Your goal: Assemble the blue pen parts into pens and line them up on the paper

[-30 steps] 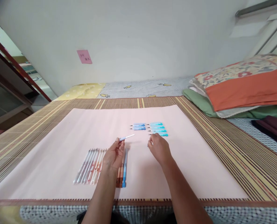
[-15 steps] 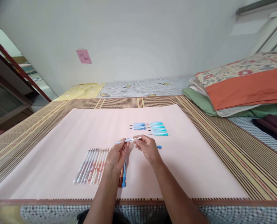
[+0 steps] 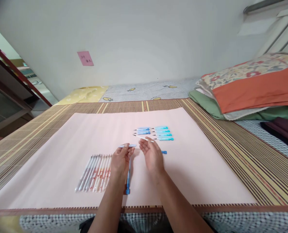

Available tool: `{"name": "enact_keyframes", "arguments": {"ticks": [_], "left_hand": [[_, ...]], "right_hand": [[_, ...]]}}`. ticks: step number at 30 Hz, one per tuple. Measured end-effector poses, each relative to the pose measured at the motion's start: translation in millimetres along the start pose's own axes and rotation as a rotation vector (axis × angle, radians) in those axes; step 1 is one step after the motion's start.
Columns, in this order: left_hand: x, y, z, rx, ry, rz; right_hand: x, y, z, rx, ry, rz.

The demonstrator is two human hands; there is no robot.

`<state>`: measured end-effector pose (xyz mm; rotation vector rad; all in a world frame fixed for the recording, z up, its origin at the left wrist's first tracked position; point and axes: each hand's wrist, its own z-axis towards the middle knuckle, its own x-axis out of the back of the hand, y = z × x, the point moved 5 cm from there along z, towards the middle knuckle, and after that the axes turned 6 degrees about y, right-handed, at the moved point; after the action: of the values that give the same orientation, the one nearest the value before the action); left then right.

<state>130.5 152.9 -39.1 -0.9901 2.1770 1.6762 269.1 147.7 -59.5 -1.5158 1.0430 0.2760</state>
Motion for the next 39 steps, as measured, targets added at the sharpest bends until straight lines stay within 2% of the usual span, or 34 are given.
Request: {"name": "enact_keyframes", "arguments": {"ticks": [3, 6, 10, 13, 16, 18, 22, 24, 27, 32, 34, 36, 39], "left_hand": [[-10.3, 3, -11, -0.196, -0.156, 0.286], [-16.7, 5, -21, -0.302, -0.232, 0.406], [-19.5, 6, -26, -0.329, -0.271, 0.42], [-21.8, 7, -26, -0.294, -0.322, 0.406], [-20.5, 10, -24, -0.259, -0.268, 0.343], [-19.8, 12, -24, -0.29, -0.22, 0.36], [-27.6, 9, -32, -0.396, -0.322, 0.552], [-27.4, 7, -32, -0.407, -0.316, 0.548], [-20.2, 5, -24, -0.327, -0.235, 0.402], [-11.0, -7, -9, -0.108, -0.212, 0.119], [-8.4, -11, -6, -0.009, -0.194, 0.017], [-5.6, -13, -4, 0.072, -0.147, -0.058], [-2.2, -10, -4, 0.145, -0.076, -0.099]], "right_hand": [[-7, 24, -4, -0.155, -0.038, 0.088], [-10, 36, -5, -0.251, -0.041, 0.12], [-12, 36, -5, -0.296, -0.108, 0.134], [-12, 34, -5, -0.29, -0.147, 0.1], [-9, 33, -3, -0.268, -0.106, 0.118], [-9, 33, -3, -0.267, -0.091, 0.142], [-10, 36, -4, -0.306, -0.089, 0.161], [-11, 35, -4, -0.31, -0.082, 0.18], [-15, 30, -6, -0.294, -0.112, 0.202], [-17, 27, -8, -0.299, -0.138, 0.182], [-14, 23, -6, -0.251, -0.128, 0.113], [-11, 13, -4, -0.117, -0.12, -0.053], [-7, -8, -2, 0.194, -0.113, -0.506]]}}
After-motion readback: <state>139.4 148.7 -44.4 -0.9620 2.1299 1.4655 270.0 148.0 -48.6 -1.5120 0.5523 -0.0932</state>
